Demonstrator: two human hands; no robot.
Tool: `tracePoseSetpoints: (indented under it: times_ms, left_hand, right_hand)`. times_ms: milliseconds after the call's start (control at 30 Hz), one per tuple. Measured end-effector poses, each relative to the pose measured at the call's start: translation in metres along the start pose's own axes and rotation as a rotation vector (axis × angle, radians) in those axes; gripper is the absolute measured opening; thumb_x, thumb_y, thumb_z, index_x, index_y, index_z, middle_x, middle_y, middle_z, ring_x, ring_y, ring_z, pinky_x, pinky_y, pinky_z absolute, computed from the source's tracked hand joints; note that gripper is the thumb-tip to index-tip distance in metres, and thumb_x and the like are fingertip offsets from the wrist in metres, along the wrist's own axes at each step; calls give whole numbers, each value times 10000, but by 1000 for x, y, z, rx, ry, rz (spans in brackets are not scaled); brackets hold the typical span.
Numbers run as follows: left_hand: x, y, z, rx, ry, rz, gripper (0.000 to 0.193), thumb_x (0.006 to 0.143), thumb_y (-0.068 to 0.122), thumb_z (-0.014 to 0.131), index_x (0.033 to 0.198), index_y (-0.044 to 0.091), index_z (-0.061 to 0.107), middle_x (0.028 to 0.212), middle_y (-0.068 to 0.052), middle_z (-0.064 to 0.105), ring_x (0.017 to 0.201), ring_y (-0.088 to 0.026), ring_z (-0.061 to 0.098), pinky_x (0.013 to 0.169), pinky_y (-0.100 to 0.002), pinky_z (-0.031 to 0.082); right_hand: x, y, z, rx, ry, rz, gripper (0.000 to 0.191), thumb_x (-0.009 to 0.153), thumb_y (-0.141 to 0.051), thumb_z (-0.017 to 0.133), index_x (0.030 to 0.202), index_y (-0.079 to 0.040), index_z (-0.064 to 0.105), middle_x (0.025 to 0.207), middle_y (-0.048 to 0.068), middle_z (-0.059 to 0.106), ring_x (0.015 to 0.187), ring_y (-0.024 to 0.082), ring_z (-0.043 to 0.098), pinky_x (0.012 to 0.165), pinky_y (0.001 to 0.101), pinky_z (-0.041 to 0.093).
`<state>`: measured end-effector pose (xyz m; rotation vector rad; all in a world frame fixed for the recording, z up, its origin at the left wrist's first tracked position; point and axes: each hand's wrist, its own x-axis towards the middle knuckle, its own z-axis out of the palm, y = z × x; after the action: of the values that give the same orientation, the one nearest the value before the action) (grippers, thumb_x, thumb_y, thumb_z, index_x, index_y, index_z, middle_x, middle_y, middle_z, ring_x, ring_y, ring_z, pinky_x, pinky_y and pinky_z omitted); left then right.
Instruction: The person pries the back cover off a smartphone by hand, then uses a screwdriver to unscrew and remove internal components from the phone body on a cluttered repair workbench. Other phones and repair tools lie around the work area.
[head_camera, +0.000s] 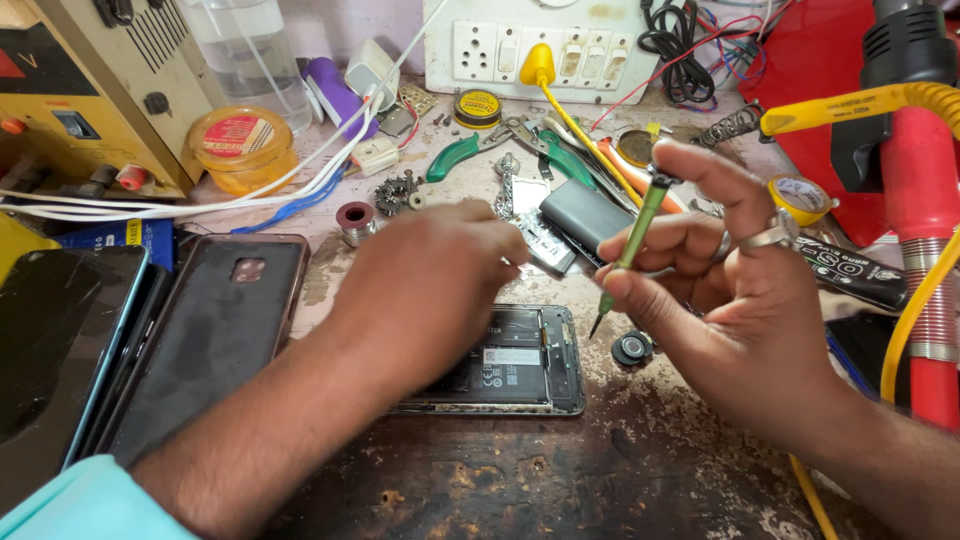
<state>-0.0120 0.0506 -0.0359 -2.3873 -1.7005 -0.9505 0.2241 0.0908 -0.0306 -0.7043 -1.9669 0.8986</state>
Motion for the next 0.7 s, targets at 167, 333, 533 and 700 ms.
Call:
tracePoseSetpoints:
  times_ms: [167, 333, 533, 700]
  left_hand:
    - [0, 23, 0, -22, -142, 161, 89, 845, 137, 642, 900, 139, 713, 881, -71, 713, 867, -323, 711, 700, -500, 545]
    - [14, 28, -1, 65, -273, 255, 78, 829, 150, 639, 815, 94, 691, 860, -100, 711, 868, -334, 717, 686, -490, 563]
    - [29, 45, -4, 221, -483, 233, 82, 799, 125, 659, 764, 89, 724, 810, -116, 729, 802, -325, 740, 637, -478, 586]
    - [32, 68, -2, 223, -468, 291, 97, 788, 127, 676, 758, 101, 764, 791, -103, 746, 784, -285, 755, 660, -444, 598]
  right_hand:
    - [4, 5, -5, -46, 67, 1, 803, 917, -20, 725, 1578, -133, 283, 1094, 122, 720, 1029, 139, 712, 869, 298, 612]
    - [3, 8, -9, -14, 50, -20, 790, 938, -22, 720, 1583, -128, 278, 1112, 110, 710, 1028, 135, 700, 873, 290, 602]
    - [4, 9, -12, -30, 34, -3, 792, 925, -53, 729, 1575, -119, 283, 1094, 101, 717, 1015, 135, 716, 873, 295, 620]
    - [4, 8, -15, -44, 38, -20, 799, 928, -65, 740, 1585, -105, 287, 1095, 96, 721, 1024, 134, 715, 892, 291, 598]
